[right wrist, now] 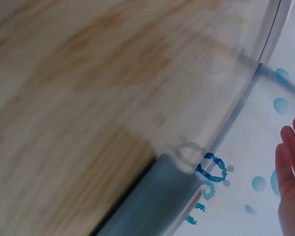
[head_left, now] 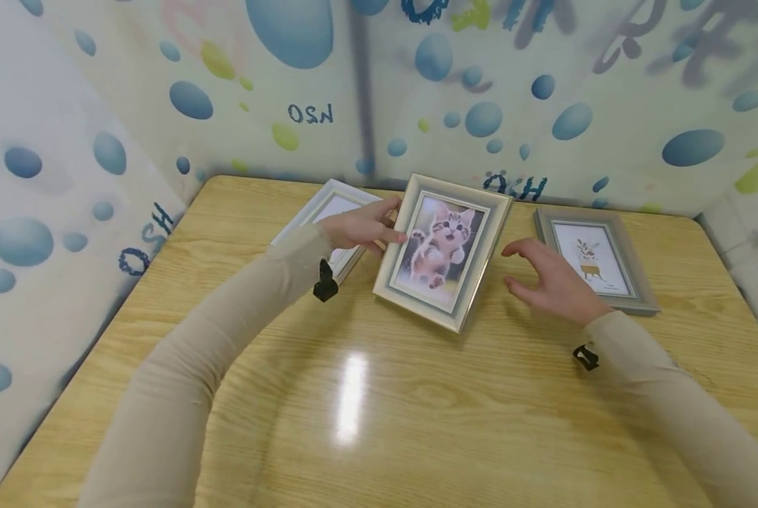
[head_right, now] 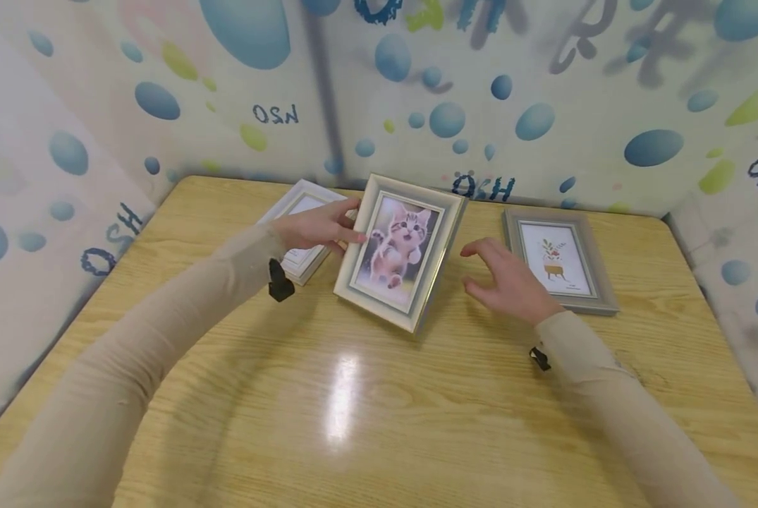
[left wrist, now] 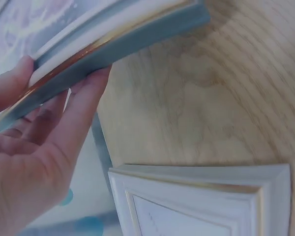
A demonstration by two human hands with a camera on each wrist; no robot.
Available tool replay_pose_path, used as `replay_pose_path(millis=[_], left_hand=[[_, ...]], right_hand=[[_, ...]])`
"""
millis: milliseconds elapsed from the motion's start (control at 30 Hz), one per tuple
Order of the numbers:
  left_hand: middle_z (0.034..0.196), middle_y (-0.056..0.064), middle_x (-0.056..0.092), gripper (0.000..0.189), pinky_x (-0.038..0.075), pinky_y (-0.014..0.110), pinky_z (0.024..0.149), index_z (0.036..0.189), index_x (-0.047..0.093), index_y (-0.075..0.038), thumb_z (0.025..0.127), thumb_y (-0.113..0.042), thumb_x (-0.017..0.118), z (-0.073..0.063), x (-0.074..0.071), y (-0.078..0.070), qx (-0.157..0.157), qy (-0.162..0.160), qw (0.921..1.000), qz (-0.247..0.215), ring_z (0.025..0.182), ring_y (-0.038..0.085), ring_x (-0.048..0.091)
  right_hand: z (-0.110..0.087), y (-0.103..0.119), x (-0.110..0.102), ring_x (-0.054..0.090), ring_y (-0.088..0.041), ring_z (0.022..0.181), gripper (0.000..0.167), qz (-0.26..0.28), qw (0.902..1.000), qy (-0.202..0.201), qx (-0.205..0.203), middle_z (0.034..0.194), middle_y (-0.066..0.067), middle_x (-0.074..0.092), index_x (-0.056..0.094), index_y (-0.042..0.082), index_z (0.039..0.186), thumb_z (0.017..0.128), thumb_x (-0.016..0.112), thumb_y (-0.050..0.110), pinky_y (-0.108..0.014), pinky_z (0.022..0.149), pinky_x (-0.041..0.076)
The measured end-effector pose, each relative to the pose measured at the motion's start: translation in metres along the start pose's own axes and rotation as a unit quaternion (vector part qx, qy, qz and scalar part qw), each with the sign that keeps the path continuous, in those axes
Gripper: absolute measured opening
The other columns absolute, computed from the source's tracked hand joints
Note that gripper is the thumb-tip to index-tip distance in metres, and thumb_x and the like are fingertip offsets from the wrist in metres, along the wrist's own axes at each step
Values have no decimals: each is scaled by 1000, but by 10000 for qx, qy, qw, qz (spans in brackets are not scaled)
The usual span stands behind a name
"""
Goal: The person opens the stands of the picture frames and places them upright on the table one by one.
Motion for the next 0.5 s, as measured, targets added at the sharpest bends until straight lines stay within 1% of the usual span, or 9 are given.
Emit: replay_pose_path(millis=[100, 233, 300, 400, 500], left_hand=[[129, 19, 51, 61, 52, 47, 84, 148, 24, -13, 97, -1, 54, 3, 3, -8, 285, 45, 9996, -19, 111, 33, 57], [131, 17, 50, 67, 52, 47, 84, 152, 21, -14, 96, 0, 55, 8, 8, -15, 499, 95, 9987, 59, 112, 32, 56], [132, 18, 50, 69, 51, 47, 85, 152, 20, -14, 96, 1, 55, 11, 9, -17, 532, 122, 9984, 112, 112, 32, 56], [133, 17, 50, 74, 50, 47, 87, 154, 16, -15, 95, 0, 58, 13, 10, -19, 518, 153, 9981, 289, 114, 30, 56], [132, 19, 53, 79, 49, 45, 89, 156, 12, -17, 94, 0, 58, 14, 11, -21, 475, 224, 9980, 361, 114, 29, 56]], right_hand=[[4, -3, 4, 48, -37, 119, 55, 146, 9997, 171, 121, 127, -19, 53, 48, -3, 130, 82, 72, 6, -54, 96, 39], [8, -8, 12, 40, -40, 128, 72, 418, 9971, 455, 436, 141, -20, 44, 37, 2, 144, 82, 72, 11, -58, 102, 33], [11, -7, 16, 37, -41, 132, 78, 662, 9943, 619, 559, 146, -20, 38, 33, 4, 148, 81, 72, 11, -58, 104, 30], [14, -4, 20, 35, -42, 133, 79, 1058, 9890, 791, 668, 148, -21, 36, 33, 5, 148, 80, 73, 7, -59, 105, 28], [18, 2, 22, 33, -42, 133, 80, 1353, 9861, 822, 498, 148, -22, 36, 34, 2, 146, 78, 74, -1, -60, 106, 26]])
Point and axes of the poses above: each hand's wrist, its own z-axis towards the middle knuckle, its own x-axis out of the palm, y = z × x, the point moved 9 cm from there along z, towards the middle knuckle
